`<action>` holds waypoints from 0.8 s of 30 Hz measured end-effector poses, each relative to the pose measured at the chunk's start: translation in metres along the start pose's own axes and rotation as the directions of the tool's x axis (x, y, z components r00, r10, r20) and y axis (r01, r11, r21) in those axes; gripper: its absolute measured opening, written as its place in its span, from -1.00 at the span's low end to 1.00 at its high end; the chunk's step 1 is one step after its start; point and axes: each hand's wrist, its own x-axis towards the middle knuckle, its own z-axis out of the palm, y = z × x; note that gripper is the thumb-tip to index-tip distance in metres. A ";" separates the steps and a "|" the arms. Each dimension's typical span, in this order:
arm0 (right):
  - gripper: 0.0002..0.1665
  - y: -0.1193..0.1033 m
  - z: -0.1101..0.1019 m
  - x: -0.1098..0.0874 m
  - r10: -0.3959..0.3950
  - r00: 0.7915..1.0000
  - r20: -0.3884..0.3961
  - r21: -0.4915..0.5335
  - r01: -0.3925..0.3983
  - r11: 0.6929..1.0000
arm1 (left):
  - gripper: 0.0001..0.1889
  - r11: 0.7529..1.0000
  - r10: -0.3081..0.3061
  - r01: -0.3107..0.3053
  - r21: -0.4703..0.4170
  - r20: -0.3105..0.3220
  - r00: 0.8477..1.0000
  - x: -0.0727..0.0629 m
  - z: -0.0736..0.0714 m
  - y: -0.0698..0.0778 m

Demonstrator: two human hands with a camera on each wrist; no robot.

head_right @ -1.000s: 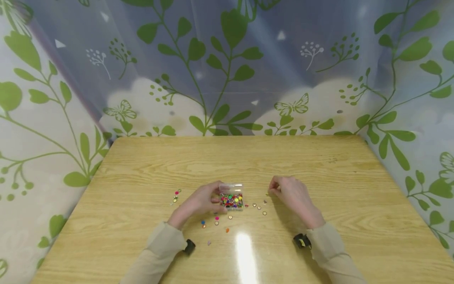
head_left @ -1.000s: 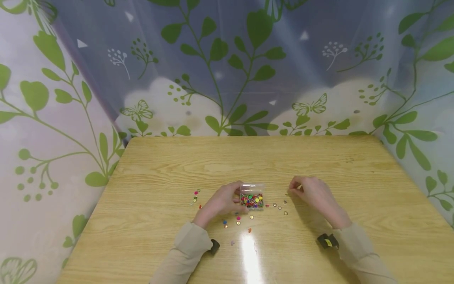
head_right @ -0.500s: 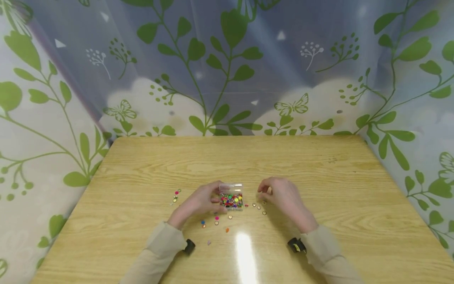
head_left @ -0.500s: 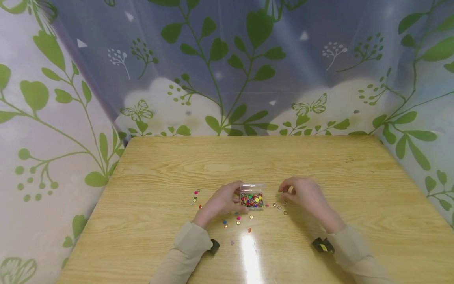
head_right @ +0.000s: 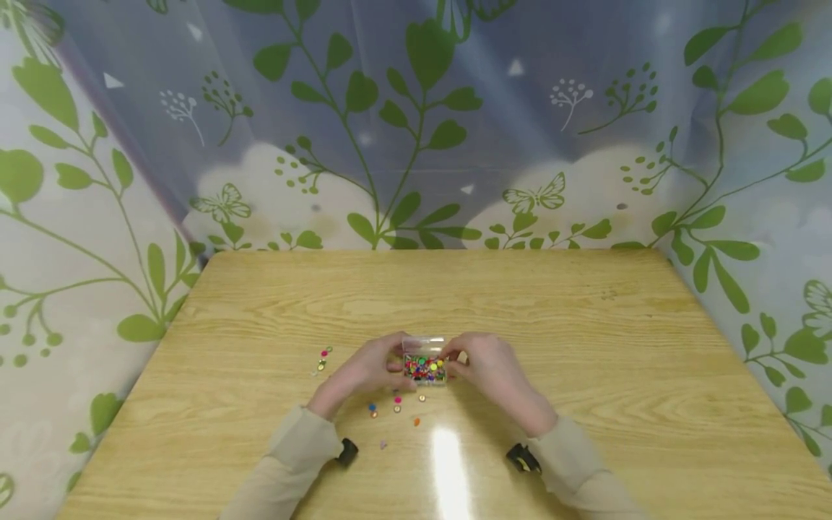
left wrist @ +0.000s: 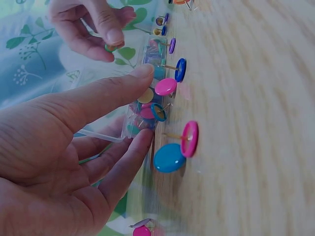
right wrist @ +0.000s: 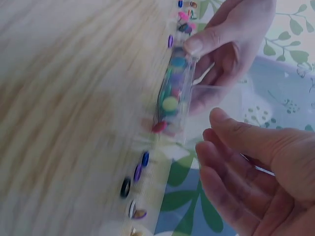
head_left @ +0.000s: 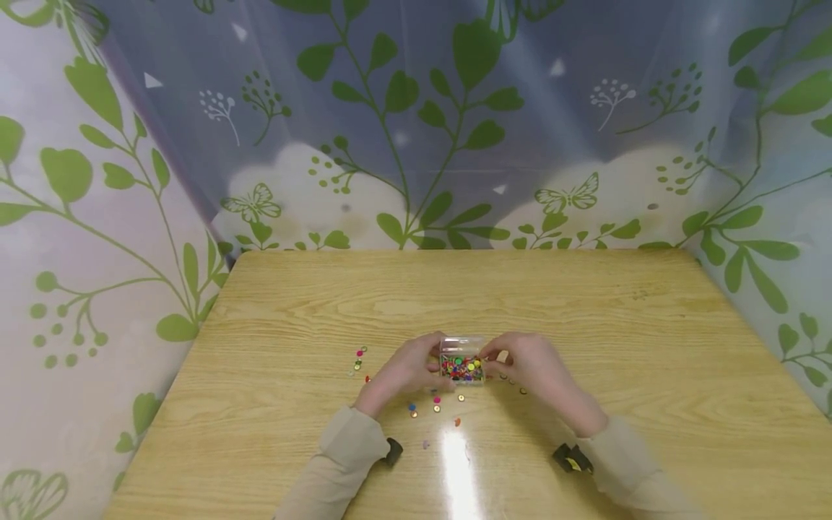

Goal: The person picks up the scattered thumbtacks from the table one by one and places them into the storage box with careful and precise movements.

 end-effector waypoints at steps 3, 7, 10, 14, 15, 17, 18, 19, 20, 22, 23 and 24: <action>-0.84 -0.006 0.002 0.002 -0.026 1.000 -0.007 0.019 0.026 0.999 | -0.32 1.000 0.003 -0.003 0.005 0.000 1.000 0.000 0.000 -0.001; -0.88 -0.010 0.006 0.005 -0.067 0.997 -0.034 0.018 0.068 0.998 | -0.34 1.000 0.006 -0.006 0.025 0.001 1.000 0.000 0.000 0.000; -0.90 -0.010 0.009 0.006 -0.082 0.995 -0.050 0.021 0.083 0.996 | -0.35 0.999 0.008 -0.008 0.033 0.002 1.000 0.000 0.000 0.000; -0.91 -0.010 0.012 0.006 -0.092 0.993 -0.068 0.018 0.093 0.996 | -0.35 0.999 0.015 -0.015 0.031 0.002 1.000 0.000 0.000 0.000; -0.92 -0.010 0.013 0.007 -0.094 0.993 -0.074 0.012 0.096 0.995 | -0.35 0.999 0.017 -0.017 0.030 0.003 1.000 0.000 0.000 0.000; -0.93 -0.010 0.014 0.007 -0.097 0.992 -0.083 0.002 0.097 0.995 | -0.36 0.999 0.020 -0.020 0.028 0.004 1.000 0.000 0.000 0.000; -0.93 -0.010 0.014 0.006 -0.095 0.992 -0.087 -0.002 0.095 0.995 | -0.36 0.999 0.020 -0.020 0.029 0.005 1.000 0.000 0.000 0.000; -0.93 -0.010 0.014 0.006 -0.094 0.991 -0.090 -0.005 0.094 0.996 | -0.35 0.999 0.019 -0.019 0.029 0.005 1.000 0.000 0.000 0.000; -0.93 -0.010 0.014 0.006 -0.091 0.991 -0.094 -0.006 0.091 0.996 | -0.35 0.999 0.017 -0.017 0.031 0.005 1.000 0.000 0.000 0.000; -0.92 -0.009 0.014 0.006 -0.080 0.992 -0.095 -0.003 0.080 0.997 | -0.35 0.999 0.012 -0.012 0.037 0.003 1.000 0.000 0.000 0.000; -0.92 -0.009 0.013 0.006 -0.074 0.993 -0.092 0.002 0.075 0.997 | -0.35 0.999 0.010 -0.010 0.041 0.003 1.000 0.000 0.000 0.000; -0.92 -0.008 0.012 0.006 -0.068 0.994 -0.089 0.008 0.069 0.998 | -0.35 0.999 0.010 -0.010 0.044 0.001 1.000 0.000 -0.001 0.000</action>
